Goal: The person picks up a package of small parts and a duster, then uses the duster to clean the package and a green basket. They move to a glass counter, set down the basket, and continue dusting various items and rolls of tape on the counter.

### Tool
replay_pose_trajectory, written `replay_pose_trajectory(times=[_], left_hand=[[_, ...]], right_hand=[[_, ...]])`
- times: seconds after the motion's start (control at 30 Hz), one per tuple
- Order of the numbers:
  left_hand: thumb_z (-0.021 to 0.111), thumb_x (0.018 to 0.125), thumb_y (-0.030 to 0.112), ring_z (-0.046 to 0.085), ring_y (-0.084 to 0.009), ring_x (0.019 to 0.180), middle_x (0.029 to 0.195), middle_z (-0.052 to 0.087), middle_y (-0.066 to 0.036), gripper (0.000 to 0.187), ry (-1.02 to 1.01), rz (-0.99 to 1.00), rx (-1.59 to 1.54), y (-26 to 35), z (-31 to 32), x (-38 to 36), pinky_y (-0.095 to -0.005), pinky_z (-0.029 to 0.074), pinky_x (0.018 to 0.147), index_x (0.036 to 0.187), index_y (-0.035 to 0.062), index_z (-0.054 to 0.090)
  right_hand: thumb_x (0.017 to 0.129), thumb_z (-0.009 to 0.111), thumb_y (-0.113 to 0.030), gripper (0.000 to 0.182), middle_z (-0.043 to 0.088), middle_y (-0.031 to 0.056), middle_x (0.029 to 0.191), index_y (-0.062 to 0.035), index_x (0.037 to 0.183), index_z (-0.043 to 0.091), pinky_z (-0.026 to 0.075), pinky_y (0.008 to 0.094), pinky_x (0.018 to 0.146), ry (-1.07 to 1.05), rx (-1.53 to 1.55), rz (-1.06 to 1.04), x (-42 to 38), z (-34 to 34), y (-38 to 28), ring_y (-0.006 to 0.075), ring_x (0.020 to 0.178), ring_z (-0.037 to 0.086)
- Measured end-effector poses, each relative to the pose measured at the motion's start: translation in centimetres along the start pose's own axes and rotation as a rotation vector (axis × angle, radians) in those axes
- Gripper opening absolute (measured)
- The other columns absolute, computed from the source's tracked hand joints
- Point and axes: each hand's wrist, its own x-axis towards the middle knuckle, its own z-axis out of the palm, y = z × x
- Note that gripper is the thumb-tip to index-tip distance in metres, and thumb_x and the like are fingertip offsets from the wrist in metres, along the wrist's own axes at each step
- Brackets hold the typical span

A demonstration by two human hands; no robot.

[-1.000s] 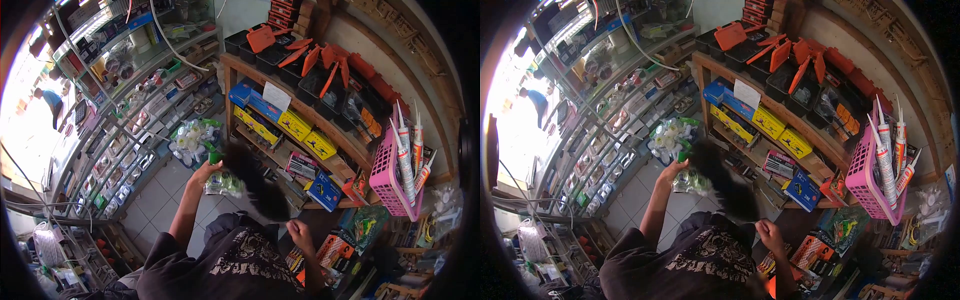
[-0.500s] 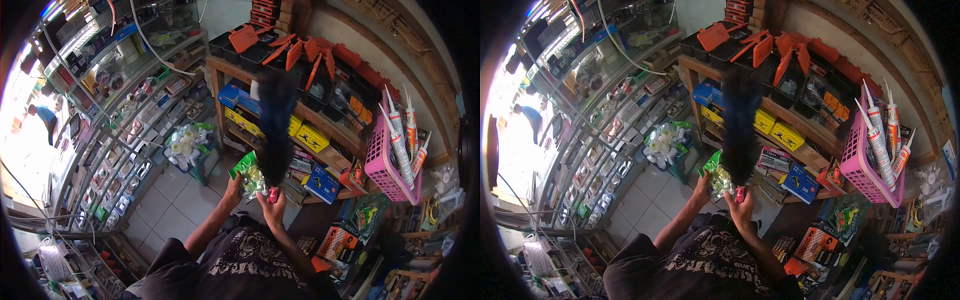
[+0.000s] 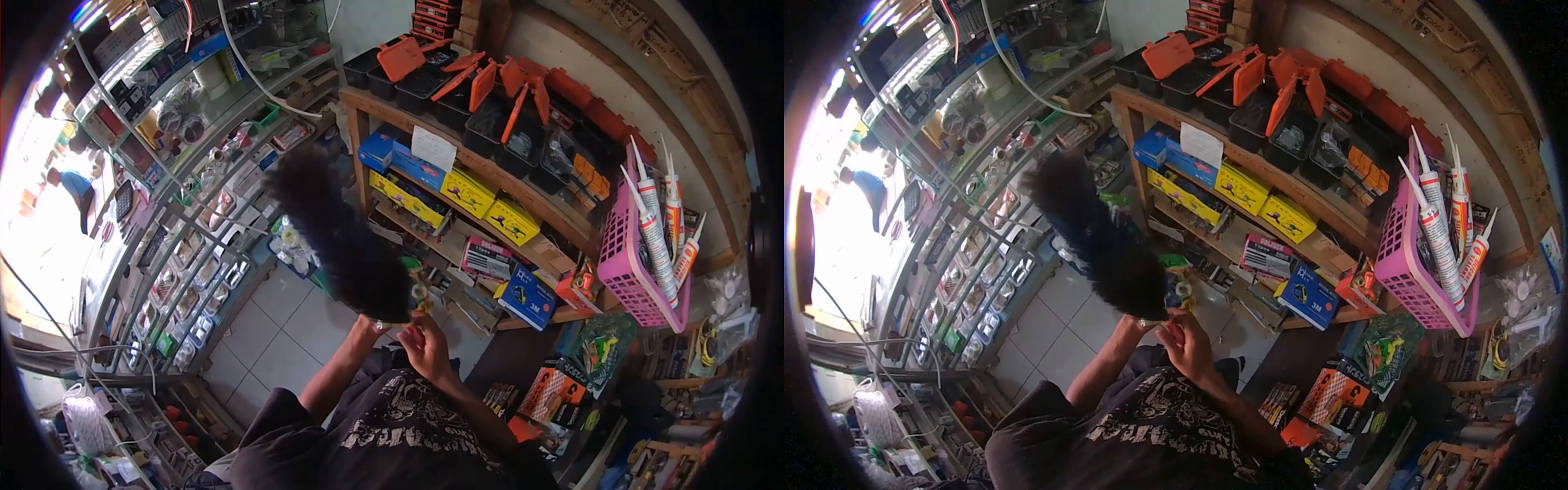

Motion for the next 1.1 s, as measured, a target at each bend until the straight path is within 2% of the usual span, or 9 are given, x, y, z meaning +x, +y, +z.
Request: replay_pose_trajectory(times=[0.2,0.27,0.3,0.4,0.47,0.7,0.77,0.97,1.1], left_hand=[[0.047,0.093,0.052,0.052,-0.0291,0.118,0.126,0.055,-0.011,0.064,-0.013,0.349,-0.449,4.8,1.7,0.2,-0.0444,0.043,0.100,0.133,0.0022,0.045],[0.042,0.093,0.059,0.053,-0.0267,0.115,0.122,0.057,-0.009,0.067,0.634,0.570,0.907,5.2,-1.8,1.3,-0.0433,0.042,0.099,0.131,0.0052,0.048],[0.042,0.093,0.059,0.053,-0.0267,0.115,0.122,0.057,-0.009,0.067,0.634,0.574,0.906,5.2,-1.0,1.4,-0.0433,0.042,0.099,0.131,0.0052,0.048],[0.036,0.091,0.067,0.055,-0.0245,0.106,0.115,0.057,-0.007,0.073,0.318,0.573,0.739,4.0,-0.8,1.6,-0.0432,0.043,0.097,0.128,0.0049,0.050],[0.033,0.088,0.072,0.056,-0.0230,0.100,0.111,0.057,-0.007,0.079,-0.268,0.307,-0.419,2.1,-5.2,1.9,-0.0420,0.044,0.096,0.127,0.0046,0.050],[0.032,0.084,0.078,0.055,-0.0236,0.105,0.114,0.057,-0.009,0.085,0.194,-0.015,-0.315,2.4,-3.2,3.3,-0.0424,0.041,0.100,0.130,0.0086,0.048],[0.029,0.086,0.075,0.051,-0.0317,0.112,0.125,0.051,-0.017,0.086,-0.464,0.409,-0.380,5.2,-6.6,3.7,-0.0465,0.041,0.098,0.131,0.0040,0.045],[0.025,0.087,0.074,0.055,-0.0314,0.105,0.124,0.052,-0.017,0.086,0.386,0.695,-0.013,8.6,-7.0,3.3,-0.0463,0.043,0.093,0.126,0.0013,0.048],[0.029,0.083,0.079,0.054,-0.0314,0.109,0.124,0.053,-0.018,0.093,0.174,0.296,-0.248,4.1,-1.5,1.5,-0.0464,0.043,0.096,0.127,-0.0005,0.047]], right_hand=[[0.095,0.054,-0.019,0.021,0.062,0.0155,0.083,-0.0028,0.109,0.053,0.048,0.0323,0.068,-0.150,0.200,0.269,-2.9,-2.6,-0.1,0.0260,0.072,0.062],[0.096,0.051,-0.022,0.024,0.064,0.0197,0.087,-0.0023,0.110,0.053,0.049,0.0358,0.071,-0.275,-0.002,0.362,-3.6,-3.1,-0.9,0.0332,0.081,0.065],[0.097,0.048,-0.026,0.027,0.064,0.0218,0.095,-0.0018,0.110,0.053,0.049,0.0396,0.075,-0.334,-0.058,0.420,-3.1,-3.5,-2.6,0.0392,0.093,0.063],[0.098,0.047,-0.029,0.030,0.064,0.0222,0.096,-0.0021,0.109,0.054,0.049,0.0411,0.076,-0.340,-0.065,0.463,-4.5,-2.9,-0.3,0.0414,0.094,0.062],[0.098,0.045,-0.027,0.029,0.063,0.0234,0.095,-0.0023,0.111,0.053,0.049,0.0425,0.074,-0.326,-0.073,0.436,-3.9,-2.8,-0.6,0.0434,0.094,0.060],[0.098,0.045,-0.023,0.026,0.062,0.0211,0.094,-0.0005,0.110,0.052,0.049,0.0423,0.071,-0.252,-0.172,0.090,-1.9,-2.0,1.6,0.0424,0.089,0.060],[0.098,0.045,-0.023,0.027,0.062,0.0204,0.097,0.0000,0.110,0.052,0.049,0.0417,0.073,-0.288,-0.189,0.046,-2.5,-2.7,1.4,0.0417,0.091,0.060],[0.098,0.048,-0.022,0.024,0.062,0.0149,0.086,-0.0006,0.106,0.055,0.047,0.0349,0.069,-0.290,0.054,0.404,-4.5,-4.0,-0.7,0.0248,0.074,0.062],[0.098,0.047,-0.023,0.025,0.062,0.0176,0.085,-0.0001,0.102,0.055,0.047,0.0354,0.067,-0.259,-0.035,0.314,-2.3,-3.2,-0.3,0.0287,0.080,0.064]])
